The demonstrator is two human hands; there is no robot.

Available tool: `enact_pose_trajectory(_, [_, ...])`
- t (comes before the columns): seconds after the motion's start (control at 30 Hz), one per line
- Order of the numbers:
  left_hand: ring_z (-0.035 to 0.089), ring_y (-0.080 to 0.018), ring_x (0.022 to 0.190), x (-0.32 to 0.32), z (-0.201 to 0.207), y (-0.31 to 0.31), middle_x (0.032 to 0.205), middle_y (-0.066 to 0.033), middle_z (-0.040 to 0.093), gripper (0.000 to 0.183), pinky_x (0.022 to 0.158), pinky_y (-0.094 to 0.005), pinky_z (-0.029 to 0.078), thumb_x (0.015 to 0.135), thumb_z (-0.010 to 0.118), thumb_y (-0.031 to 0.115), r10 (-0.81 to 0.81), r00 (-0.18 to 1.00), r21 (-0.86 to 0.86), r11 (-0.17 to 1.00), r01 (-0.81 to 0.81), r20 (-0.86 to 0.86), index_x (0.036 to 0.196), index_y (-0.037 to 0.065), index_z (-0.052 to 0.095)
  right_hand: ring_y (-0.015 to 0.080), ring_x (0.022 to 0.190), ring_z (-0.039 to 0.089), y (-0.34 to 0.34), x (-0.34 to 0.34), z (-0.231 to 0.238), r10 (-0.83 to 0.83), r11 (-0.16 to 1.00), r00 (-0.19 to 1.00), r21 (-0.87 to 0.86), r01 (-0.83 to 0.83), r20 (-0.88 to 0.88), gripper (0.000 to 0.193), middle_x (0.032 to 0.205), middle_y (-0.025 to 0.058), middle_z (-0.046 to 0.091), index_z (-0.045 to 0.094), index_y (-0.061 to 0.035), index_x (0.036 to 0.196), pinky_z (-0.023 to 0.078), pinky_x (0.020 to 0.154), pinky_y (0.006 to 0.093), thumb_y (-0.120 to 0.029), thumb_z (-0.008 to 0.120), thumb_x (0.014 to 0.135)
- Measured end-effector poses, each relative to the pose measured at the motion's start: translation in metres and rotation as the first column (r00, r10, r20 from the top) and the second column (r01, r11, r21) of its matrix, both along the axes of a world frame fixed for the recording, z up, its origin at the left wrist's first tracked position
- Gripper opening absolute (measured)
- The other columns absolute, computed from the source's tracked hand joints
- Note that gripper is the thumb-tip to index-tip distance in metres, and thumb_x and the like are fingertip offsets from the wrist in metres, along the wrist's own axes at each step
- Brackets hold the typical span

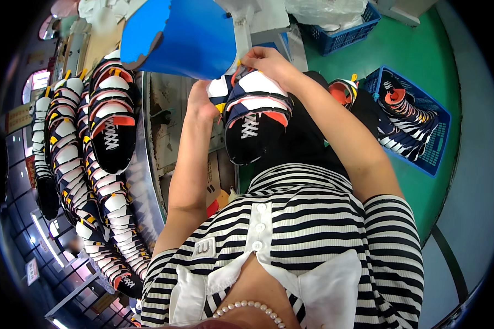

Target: The person picks up a shoe from a blue crate and places it on a metal table. They use a yellow tool to insert a white insole into the shoe, then place the shoe on a conveyor belt. The person repeats this process for multiple shoes.

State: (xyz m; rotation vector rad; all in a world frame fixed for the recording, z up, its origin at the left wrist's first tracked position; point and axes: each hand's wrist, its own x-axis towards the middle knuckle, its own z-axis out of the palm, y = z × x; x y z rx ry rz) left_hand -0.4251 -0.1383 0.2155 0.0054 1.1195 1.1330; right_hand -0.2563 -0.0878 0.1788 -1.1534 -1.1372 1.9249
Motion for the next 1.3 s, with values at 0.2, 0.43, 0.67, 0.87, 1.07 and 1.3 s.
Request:
enact_pose_trajectory(0.2, [0.063,-0.0251,0.093,-0.05,-0.004,-0.06,0.107,-0.0139,0.061,0.037,0.085,-0.0369,0.051,0.095,0.048,0.026,0.301,0.873,0.183,0.951,-0.248,-0.383,0.119,-0.002,0.048,0.0146,0.073,0.057,-0.007,0.045,-0.031,-0.279,0.959,0.96,-0.058,0.279,0.009,0.023,0.08,0.0069,0.06,0.062,0.0021,0.091,0.047,0.063,0.0286,-0.02,0.058,0.088])
enact_pose_trajectory(0.43, [0.057,-0.0118,0.088,0.039,-0.018,-0.146,0.104,-0.0052,0.06,0.038,0.078,-0.0262,0.045,0.087,0.065,0.022,0.005,0.729,0.234,0.949,0.213,-0.684,0.115,0.0,0.053,0.0176,0.079,0.058,-0.059,-0.007,-0.046,-0.258,0.963,0.966,-0.09,0.255,-0.03,0.022,0.084,0.0099,0.062,0.063,0.0025,0.089,0.046,0.07,0.0303,-0.017,0.053,0.089])
enact_pose_trajectory(0.67, [0.061,-0.013,0.088,-0.005,0.008,-0.127,0.101,-0.0054,0.064,0.033,0.079,-0.0278,0.047,0.086,0.065,0.021,0.089,0.753,0.315,0.935,0.162,-0.652,0.11,0.0,0.059,0.0154,0.073,0.058,-0.054,0.03,-0.037,-0.294,0.926,0.943,0.29,0.24,0.157,0.017,0.084,0.0084,0.062,0.058,-0.0006,0.101,0.046,0.068,0.0281,-0.009,0.057,0.086])
enact_pose_trajectory(0.87, [0.041,-0.0026,0.051,-0.012,-0.006,-0.078,0.072,0.0033,0.055,0.028,0.041,-0.02,0.028,0.085,0.065,0.025,0.065,0.583,0.334,0.868,0.367,-0.81,0.101,0.002,0.061,0.012,0.074,0.057,-0.073,-0.023,0.014,-0.103,0.889,0.933,0.452,-0.068,0.344,0.056,0.081,0.0059,0.062,0.055,-0.0019,0.103,0.043,0.065,0.0256,-0.04,0.078,0.069])
enact_pose_trajectory(1.07, [0.06,-0.0149,0.09,-0.013,-0.018,-0.051,0.102,-0.007,0.063,0.033,0.081,-0.0285,0.046,0.081,0.067,0.013,0.057,0.702,0.405,0.849,0.341,-0.71,0.11,-0.001,0.058,0.0157,0.068,0.06,-0.05,-0.024,-0.018,-0.235,0.893,0.967,0.415,0.176,0.096,0.025,0.072,0.0098,0.065,0.057,0.0012,0.083,0.045,0.064,0.0294,-0.023,0.058,0.089])
enact_pose_trajectory(1.3, [0.063,-0.0181,0.089,-0.011,-0.03,-0.024,0.1,-0.01,0.064,0.034,0.079,-0.0306,0.048,0.078,0.064,0.013,0.094,0.777,0.323,0.935,0.146,-0.623,0.105,-0.007,0.06,0.0099,0.065,0.053,-0.012,-0.019,-0.019,-0.047,0.999,0.989,-0.009,0.046,-0.144,0.021,0.072,0.0038,0.057,0.056,-0.0024,0.076,0.042,0.06,0.023,-0.017,0.057,0.092])
